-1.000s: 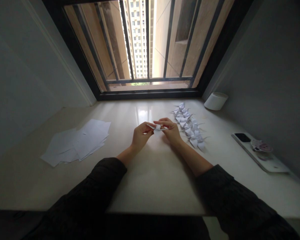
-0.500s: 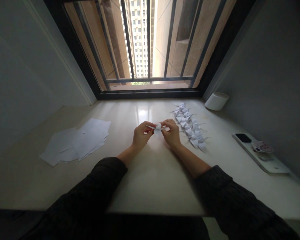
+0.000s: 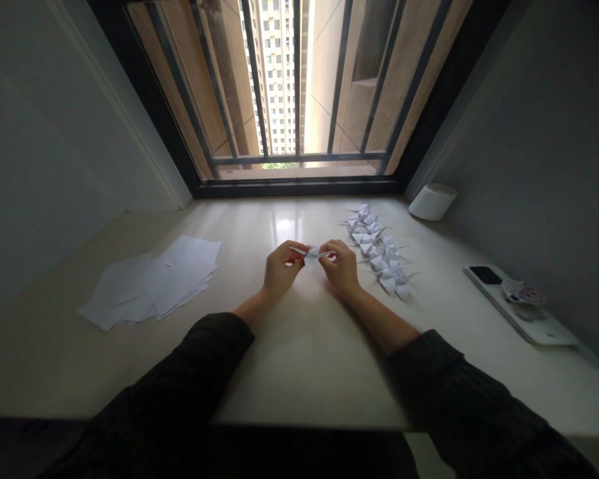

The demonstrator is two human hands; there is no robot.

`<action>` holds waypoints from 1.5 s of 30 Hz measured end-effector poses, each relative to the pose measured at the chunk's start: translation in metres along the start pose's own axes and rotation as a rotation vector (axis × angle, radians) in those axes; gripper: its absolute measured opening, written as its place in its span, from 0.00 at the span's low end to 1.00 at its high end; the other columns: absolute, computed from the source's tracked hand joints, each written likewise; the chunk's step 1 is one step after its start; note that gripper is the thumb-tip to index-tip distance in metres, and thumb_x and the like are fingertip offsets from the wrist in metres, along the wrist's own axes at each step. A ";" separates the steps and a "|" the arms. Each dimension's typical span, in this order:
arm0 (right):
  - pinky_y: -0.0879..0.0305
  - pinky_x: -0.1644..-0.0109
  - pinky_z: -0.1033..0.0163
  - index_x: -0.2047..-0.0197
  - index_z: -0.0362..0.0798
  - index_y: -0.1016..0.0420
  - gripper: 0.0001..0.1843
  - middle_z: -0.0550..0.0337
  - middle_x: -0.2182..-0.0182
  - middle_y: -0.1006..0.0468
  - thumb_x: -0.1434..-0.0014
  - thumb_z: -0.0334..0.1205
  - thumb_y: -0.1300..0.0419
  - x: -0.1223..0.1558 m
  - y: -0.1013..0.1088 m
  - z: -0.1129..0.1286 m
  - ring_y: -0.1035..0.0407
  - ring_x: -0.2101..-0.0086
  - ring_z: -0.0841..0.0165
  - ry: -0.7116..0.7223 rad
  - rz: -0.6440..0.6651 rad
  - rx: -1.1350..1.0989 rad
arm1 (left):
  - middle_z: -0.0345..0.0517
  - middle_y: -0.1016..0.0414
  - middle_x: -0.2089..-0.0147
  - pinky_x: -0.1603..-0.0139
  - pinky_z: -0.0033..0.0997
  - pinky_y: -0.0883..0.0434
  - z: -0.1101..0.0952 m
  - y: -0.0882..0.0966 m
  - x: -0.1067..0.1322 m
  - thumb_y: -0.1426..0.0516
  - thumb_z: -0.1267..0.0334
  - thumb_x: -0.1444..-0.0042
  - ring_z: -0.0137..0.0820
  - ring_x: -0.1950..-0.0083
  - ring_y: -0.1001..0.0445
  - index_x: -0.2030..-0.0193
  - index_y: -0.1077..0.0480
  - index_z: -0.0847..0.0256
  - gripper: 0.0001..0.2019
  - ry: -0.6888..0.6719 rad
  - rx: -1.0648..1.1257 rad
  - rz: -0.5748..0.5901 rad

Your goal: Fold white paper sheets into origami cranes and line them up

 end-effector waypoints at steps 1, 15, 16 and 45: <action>0.41 0.67 0.62 0.78 0.50 0.31 0.07 0.61 0.76 0.30 0.51 0.33 0.46 0.000 0.000 0.000 0.38 0.71 0.67 -0.006 0.001 0.004 | 0.47 0.22 0.61 0.66 0.27 0.30 0.000 0.000 0.000 0.40 0.70 0.54 0.32 0.63 0.23 0.64 0.29 0.61 0.08 -0.012 -0.015 -0.002; 0.39 0.68 0.64 0.73 0.48 0.24 0.12 0.59 0.74 0.25 0.45 0.45 0.43 0.002 -0.008 -0.001 0.34 0.72 0.69 -0.081 0.110 0.030 | 0.45 0.21 0.61 0.69 0.23 0.32 -0.005 0.013 -0.002 0.42 0.70 0.51 0.29 0.64 0.23 0.60 0.27 0.60 0.10 -0.105 -0.198 -0.178; 0.39 0.68 0.64 0.72 0.48 0.23 0.13 0.59 0.73 0.25 0.44 0.45 0.44 0.003 -0.008 0.001 0.33 0.72 0.69 -0.087 0.126 0.009 | 0.46 0.21 0.60 0.69 0.23 0.32 -0.005 0.015 -0.003 0.42 0.70 0.51 0.29 0.64 0.23 0.59 0.27 0.59 0.11 -0.099 -0.216 -0.190; 0.41 0.68 0.63 0.78 0.47 0.22 0.20 0.59 0.79 0.25 0.53 0.57 0.37 0.009 -0.018 0.014 0.35 0.75 0.70 -0.451 0.208 -0.546 | 0.42 0.20 0.62 0.66 0.26 0.31 -0.010 0.013 -0.002 0.42 0.64 0.47 0.29 0.64 0.24 0.58 0.24 0.55 0.10 -0.093 -0.466 -0.129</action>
Point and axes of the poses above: each hand's wrist, its own x-axis away from the middle knuckle, its own y-axis out of the back of the hand, z = x × y, the point moved 3 cm from there along -x, towards the middle knuckle
